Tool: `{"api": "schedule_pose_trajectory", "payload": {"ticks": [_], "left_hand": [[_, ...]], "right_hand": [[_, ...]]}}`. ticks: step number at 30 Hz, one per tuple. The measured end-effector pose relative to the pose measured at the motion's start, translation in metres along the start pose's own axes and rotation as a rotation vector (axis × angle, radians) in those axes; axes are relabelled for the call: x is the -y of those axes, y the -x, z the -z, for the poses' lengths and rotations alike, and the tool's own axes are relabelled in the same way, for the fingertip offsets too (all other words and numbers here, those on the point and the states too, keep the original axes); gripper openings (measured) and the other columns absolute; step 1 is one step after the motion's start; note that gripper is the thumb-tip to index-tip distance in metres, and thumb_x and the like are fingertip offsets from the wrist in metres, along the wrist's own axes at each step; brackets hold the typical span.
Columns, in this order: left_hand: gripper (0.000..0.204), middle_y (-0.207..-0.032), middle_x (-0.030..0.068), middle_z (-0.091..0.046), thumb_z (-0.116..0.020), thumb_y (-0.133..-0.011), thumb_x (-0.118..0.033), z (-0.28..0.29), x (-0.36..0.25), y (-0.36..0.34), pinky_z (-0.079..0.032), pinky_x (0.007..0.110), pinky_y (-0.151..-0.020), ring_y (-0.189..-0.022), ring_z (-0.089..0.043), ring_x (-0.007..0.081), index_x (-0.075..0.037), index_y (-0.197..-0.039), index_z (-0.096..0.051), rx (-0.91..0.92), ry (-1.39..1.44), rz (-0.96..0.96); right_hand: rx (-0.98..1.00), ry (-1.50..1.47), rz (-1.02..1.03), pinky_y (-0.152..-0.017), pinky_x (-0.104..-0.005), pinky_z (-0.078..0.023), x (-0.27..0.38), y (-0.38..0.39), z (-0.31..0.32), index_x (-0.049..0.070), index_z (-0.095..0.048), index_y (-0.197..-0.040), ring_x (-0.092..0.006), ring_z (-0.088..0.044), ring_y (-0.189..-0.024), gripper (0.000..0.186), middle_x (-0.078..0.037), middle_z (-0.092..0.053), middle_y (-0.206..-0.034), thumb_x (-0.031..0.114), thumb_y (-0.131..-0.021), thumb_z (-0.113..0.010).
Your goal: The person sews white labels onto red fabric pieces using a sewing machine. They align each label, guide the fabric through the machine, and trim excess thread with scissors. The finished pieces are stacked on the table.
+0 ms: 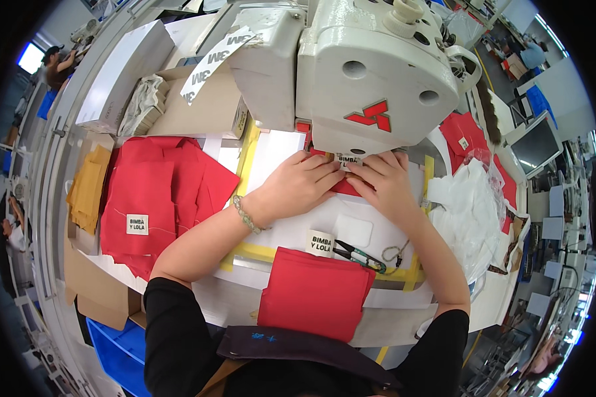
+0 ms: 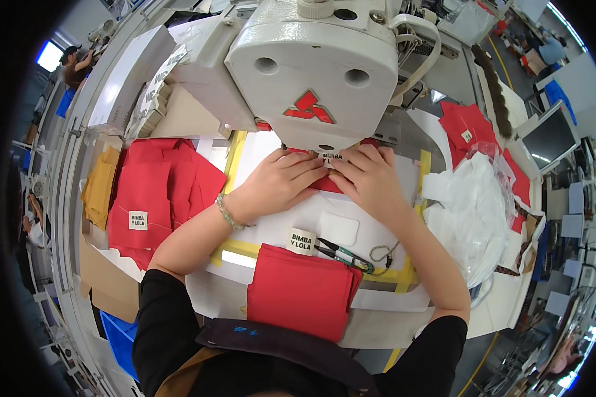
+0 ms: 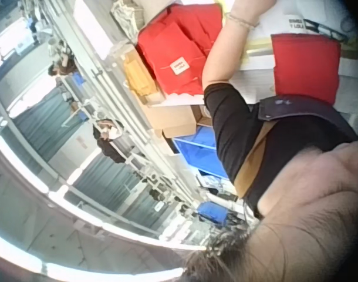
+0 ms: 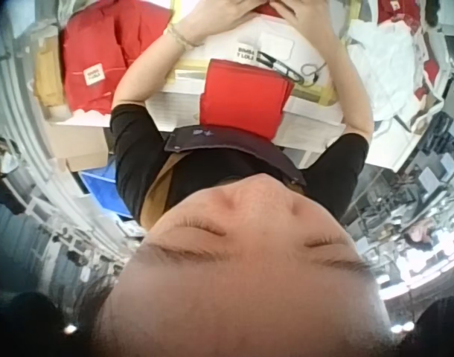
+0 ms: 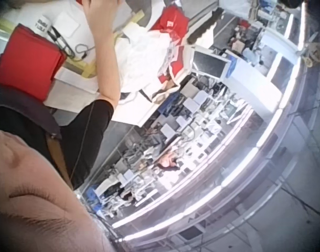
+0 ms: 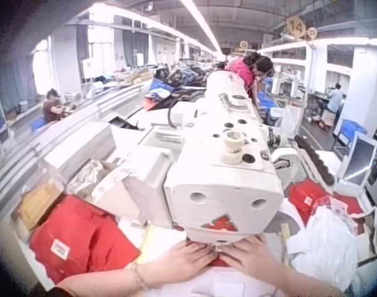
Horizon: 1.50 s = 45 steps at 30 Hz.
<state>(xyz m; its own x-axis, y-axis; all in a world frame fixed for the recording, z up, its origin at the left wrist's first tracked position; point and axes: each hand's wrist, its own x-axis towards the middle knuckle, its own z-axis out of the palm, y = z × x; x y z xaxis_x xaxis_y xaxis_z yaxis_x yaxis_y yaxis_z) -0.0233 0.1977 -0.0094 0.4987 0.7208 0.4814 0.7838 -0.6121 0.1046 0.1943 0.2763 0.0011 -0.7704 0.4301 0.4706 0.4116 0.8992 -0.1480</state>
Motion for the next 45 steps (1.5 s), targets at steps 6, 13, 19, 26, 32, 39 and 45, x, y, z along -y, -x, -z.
{"api": "schedule_pose_trajectory", "payload": {"ticks": [6,13,19,26,32,39,45], "left_hand": [[0.045,-0.121,0.0074,-0.063,-0.070,-0.080,-0.026,-0.005,0.001,-0.002,-0.044,0.037,-0.098,-0.115,-0.057,0.0215,-0.007,-0.120,-0.061,0.001,0.027,-0.058],[0.052,-0.126,0.0133,-0.057,-0.068,-0.082,-0.033,-0.006,-0.001,-0.008,-0.042,0.040,-0.100,-0.116,-0.054,0.0274,-0.005,-0.124,-0.054,0.066,0.134,-0.034],[0.050,-0.125,0.0152,-0.056,-0.067,-0.083,-0.035,-0.004,-0.002,-0.010,-0.040,0.040,-0.101,-0.115,-0.053,0.0297,-0.004,-0.120,-0.054,0.095,0.161,-0.019],[0.045,-0.122,0.0147,-0.058,-0.066,-0.083,-0.033,-0.005,-0.003,-0.011,-0.041,0.040,-0.102,-0.116,-0.054,0.0290,-0.003,-0.116,-0.056,0.082,0.107,-0.055],[0.044,-0.123,0.0142,-0.058,-0.071,-0.079,-0.026,-0.007,-0.011,-0.005,-0.046,0.039,-0.096,-0.113,-0.057,0.0279,-0.006,-0.117,-0.059,0.042,0.041,-0.067],[0.042,-0.117,0.0150,-0.060,-0.071,-0.078,-0.025,-0.003,-0.014,-0.008,-0.047,0.039,-0.094,-0.110,-0.059,0.0289,-0.005,-0.113,-0.060,0.034,0.121,-0.033],[0.037,-0.114,0.0135,-0.060,-0.070,-0.078,-0.027,-0.007,-0.009,-0.002,-0.048,0.036,-0.086,-0.102,-0.058,0.0250,-0.003,-0.106,-0.062,-0.057,-0.042,-0.084]], "right_hand": [[0.045,0.046,0.022,-0.086,-0.0368,-0.035,0.001,0.011,0.013,0.013,-0.072,-0.098,-0.0168,-0.056,-0.098,0.025,0.003,-0.069,-0.107,0.025,-0.076,-0.075],[0.061,-0.045,-0.020,-0.087,-0.0379,-0.033,-0.006,0.007,0.015,0.013,-0.071,-0.097,-0.0178,-0.055,-0.102,0.023,0.003,-0.068,-0.108,0.023,-0.076,-0.075],[0.081,-0.110,-0.042,-0.089,-0.0379,-0.032,-0.012,0.006,0.012,0.014,-0.070,-0.097,-0.0179,-0.055,-0.105,0.023,0.003,-0.067,-0.105,0.021,-0.076,-0.074],[0.083,-0.074,-0.016,-0.089,-0.0388,-0.033,-0.017,0.012,0.006,0.014,-0.068,-0.097,-0.0179,-0.056,-0.104,0.022,0.002,-0.067,-0.111,0.024,-0.078,-0.073],[-0.045,-0.142,-0.115,-0.088,-0.0384,-0.033,-0.018,0.012,0.010,0.014,-0.066,-0.094,-0.0168,-0.058,-0.096,0.016,0.004,-0.070,-0.104,0.013,-0.078,-0.070],[-0.071,-0.127,-0.120,-0.086,-0.0377,-0.034,-0.017,0.010,0.006,0.014,-0.064,-0.098,-0.0169,-0.058,-0.094,0.020,0.005,-0.070,-0.102,0.008,-0.078,-0.066],[0.025,-0.087,-0.075,-0.086,-0.0378,-0.034,-0.009,0.008,0.003,0.014,-0.064,-0.103,-0.0175,-0.056,-0.098,0.024,0.004,-0.067,-0.105,0.010,-0.079,-0.066]]}}
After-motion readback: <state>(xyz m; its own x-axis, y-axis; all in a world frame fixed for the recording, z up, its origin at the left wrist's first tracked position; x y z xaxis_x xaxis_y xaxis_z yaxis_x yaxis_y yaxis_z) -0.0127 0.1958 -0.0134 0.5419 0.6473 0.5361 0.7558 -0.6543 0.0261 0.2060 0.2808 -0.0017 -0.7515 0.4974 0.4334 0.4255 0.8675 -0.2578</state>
